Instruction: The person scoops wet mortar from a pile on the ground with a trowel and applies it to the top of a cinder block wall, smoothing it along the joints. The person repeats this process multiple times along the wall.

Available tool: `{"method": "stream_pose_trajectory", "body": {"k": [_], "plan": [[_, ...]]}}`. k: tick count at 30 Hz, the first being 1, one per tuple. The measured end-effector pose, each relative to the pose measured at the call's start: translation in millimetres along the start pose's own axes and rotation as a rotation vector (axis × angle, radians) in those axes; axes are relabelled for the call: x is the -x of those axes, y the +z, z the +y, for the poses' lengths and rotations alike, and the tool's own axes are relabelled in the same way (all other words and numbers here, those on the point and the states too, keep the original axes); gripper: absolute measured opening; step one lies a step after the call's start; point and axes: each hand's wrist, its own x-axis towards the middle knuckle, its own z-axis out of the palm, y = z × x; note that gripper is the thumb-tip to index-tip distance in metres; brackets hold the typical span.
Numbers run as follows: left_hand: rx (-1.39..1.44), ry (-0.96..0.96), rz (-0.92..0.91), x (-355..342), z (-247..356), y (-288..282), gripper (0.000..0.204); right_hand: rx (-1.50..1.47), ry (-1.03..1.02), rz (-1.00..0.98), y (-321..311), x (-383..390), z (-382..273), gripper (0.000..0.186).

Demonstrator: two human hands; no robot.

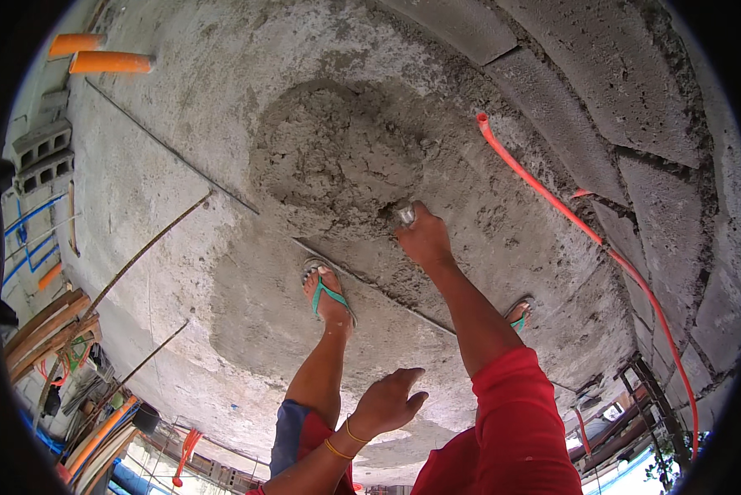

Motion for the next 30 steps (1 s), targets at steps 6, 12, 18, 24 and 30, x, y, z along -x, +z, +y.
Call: {"method": "stream_pose_trajectory", "body": {"k": [6, 12, 18, 24, 30], "plan": [[-0.028, -0.019, 0.040, -4, -3, 1, 0.053, 0.376, -0.083, -0.001, -8, 61, -5, 0.056], [-0.029, -0.042, 0.003, -7, -3, 8, 0.053, -0.054, 0.111, -0.173, -24, 53, -35, 0.055], [-0.056, -0.015, 0.025, -7, 6, -7, 0.052, -0.100, 0.061, -0.032, -28, 79, 28, 0.063], [-0.014, -0.052, -0.090, -4, 7, -29, 0.053, -0.123, 0.316, -0.009, -25, 87, 106, 0.058], [-0.097, -0.041, -0.031, 0, -5, -32, 0.053, -0.152, 0.201, -0.174, 29, -29, 40, 0.046]]}}
